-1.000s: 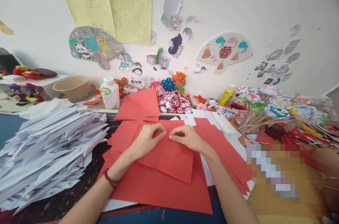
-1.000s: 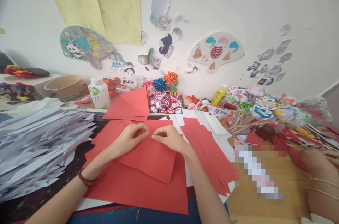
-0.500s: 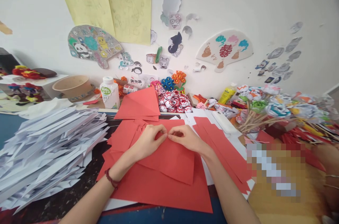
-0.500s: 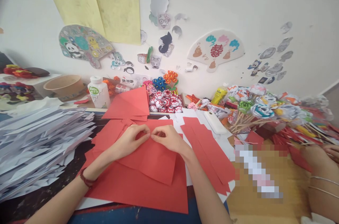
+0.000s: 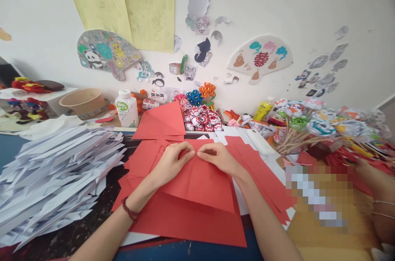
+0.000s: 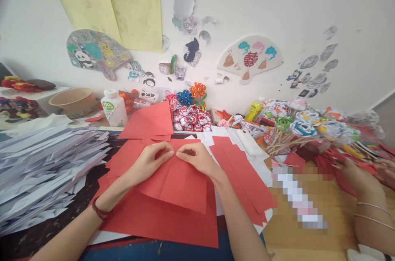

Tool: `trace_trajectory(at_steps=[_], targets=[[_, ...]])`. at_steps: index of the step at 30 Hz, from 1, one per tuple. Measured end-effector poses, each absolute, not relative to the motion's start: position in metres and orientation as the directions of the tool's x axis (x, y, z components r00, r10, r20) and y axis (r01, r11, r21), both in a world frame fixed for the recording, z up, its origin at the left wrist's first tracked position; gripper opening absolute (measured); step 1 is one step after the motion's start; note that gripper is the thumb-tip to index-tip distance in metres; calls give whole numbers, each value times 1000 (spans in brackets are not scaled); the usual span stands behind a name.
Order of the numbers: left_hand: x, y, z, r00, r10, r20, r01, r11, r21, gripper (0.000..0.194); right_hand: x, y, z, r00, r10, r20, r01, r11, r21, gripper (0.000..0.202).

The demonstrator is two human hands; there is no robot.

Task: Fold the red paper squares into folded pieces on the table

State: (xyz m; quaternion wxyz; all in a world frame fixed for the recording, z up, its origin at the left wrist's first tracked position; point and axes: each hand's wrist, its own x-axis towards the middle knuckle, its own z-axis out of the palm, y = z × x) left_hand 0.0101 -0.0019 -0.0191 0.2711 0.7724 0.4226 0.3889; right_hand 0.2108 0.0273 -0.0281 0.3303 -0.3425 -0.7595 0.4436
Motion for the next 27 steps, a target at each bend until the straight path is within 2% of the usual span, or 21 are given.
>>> trace_trajectory(at_steps=[4,8,10,12,14,18,22,27], targets=[[-3,6,-19,319,889,328,543,-456,706,18,215,31,-29,-468,843,265,427,478,-768,19],[-15,18,-29,205,952,228,758,-302,578,19,216,40,-39,-364,846,390,689,527,-498,18],[-16,23,-36,141,975,170,837,-209,506,22,213,45,-48,-343,830,439,761,520,-388,15],[-14,26,-42,92,985,147,886,-149,438,24,209,49,-59,-293,824,485,801,489,-346,6],[-10,28,-47,59,986,157,917,-115,381,24,204,52,-71,-202,840,503,862,397,-316,8],[-3,28,-53,29,981,194,949,-88,303,23,198,57,-89,-198,910,363,928,293,-229,24],[-4,28,-56,42,985,170,950,-92,298,22,197,61,-95,-203,915,348,958,259,-123,26],[-7,24,-50,41,981,190,925,-109,363,27,196,62,-94,-209,918,336,963,253,-94,25]])
